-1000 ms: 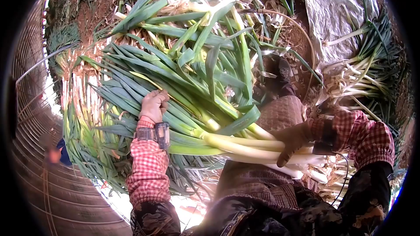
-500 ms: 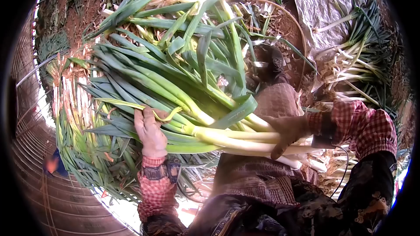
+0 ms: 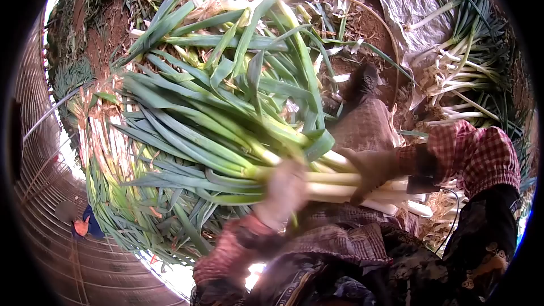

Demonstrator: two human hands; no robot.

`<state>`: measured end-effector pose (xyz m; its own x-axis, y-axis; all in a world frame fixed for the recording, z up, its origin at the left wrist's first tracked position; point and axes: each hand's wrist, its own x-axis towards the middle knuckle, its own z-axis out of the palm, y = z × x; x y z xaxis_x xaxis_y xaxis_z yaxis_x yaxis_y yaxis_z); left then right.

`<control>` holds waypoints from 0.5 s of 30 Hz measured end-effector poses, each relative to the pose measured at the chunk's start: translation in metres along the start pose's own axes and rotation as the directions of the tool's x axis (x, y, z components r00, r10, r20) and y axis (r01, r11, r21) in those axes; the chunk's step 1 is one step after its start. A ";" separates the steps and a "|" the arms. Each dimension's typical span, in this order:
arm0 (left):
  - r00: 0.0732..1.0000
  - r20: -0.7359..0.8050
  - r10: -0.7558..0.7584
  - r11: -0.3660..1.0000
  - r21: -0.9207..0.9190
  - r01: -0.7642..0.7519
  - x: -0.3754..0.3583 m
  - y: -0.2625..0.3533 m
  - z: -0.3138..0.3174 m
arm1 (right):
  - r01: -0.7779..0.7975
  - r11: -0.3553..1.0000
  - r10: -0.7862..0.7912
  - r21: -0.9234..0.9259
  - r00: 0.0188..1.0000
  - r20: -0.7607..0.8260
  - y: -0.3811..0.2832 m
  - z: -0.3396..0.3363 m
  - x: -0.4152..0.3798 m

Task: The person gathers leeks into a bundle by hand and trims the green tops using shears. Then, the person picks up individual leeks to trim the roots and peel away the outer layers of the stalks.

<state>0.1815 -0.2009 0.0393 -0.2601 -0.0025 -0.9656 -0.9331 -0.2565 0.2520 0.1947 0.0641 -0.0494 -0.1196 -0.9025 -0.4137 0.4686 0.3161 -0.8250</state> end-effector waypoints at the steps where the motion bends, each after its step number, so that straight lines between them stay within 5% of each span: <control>1: 0.996 0.084 -0.001 1.000 0.010 0.001 -0.007 -0.009 0.015 | 0.007 0.999 -0.009 -0.044 0.999 -0.041 0.007 0.001 0.003; 3: 0.990 0.031 0.139 0.990 -0.003 -0.139 -0.020 0.004 0.032 | -0.005 1.000 0.005 0.000 1.000 -0.030 0.011 0.001 0.006; 4: 0.893 -0.003 0.450 0.889 0.097 -0.447 -0.025 0.039 0.021 | 0.032 0.999 -0.031 0.009 0.999 -0.039 0.006 -0.003 0.006; 5: 0.724 0.180 0.666 0.745 -0.102 -0.659 -0.029 0.074 -0.007 | 0.017 1.000 -0.017 0.008 1.000 -0.025 0.000 -0.003 0.004; 6: 0.759 0.043 0.650 0.681 -0.476 -0.556 -0.037 0.103 -0.017 | -0.082 0.997 0.081 -0.011 0.997 -0.016 -0.006 -0.003 0.003; 7: 0.778 -0.096 0.620 0.446 -0.773 -0.450 -0.045 0.132 -0.027 | -0.178 0.984 0.178 -0.025 0.984 -0.013 -0.014 -0.001 0.003; 9: 0.424 0.192 0.885 0.465 -0.351 -0.813 -0.036 0.169 -0.025 | -0.337 0.941 0.337 -0.042 0.941 -0.006 -0.040 0.002 0.003; 11: 0.450 0.273 0.850 0.295 0.460 -0.838 -0.007 0.143 0.001 | -0.469 0.881 0.470 -0.062 0.883 0.002 -0.068 0.006 0.001; 12: 0.559 0.358 0.748 0.318 0.546 -0.775 -0.002 0.126 0.024 | -0.445 0.887 0.439 -0.125 0.895 -0.075 -0.071 0.014 -0.002; 13: 0.547 0.585 0.598 -0.021 0.694 -0.720 0.007 0.129 0.042 | -0.437 0.890 0.426 -0.131 0.899 -0.107 -0.074 0.020 -0.003; 14: 0.568 0.652 0.503 -0.160 0.716 -0.680 0.025 0.126 0.055 | -0.434 0.890 0.415 -0.143 0.898 -0.144 -0.075 0.022 -0.004; 15: 0.689 0.642 0.338 -0.364 0.764 -0.533 0.050 0.123 0.056 | -0.430 0.889 0.403 -0.156 0.898 -0.176 -0.077 0.024 -0.006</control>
<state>0.0396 -0.1790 0.0257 -0.6534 0.5319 -0.5387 0.2885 0.8328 0.4725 0.1803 0.0384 0.0256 -0.0723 -0.6314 -0.7721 0.3315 0.7149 -0.6157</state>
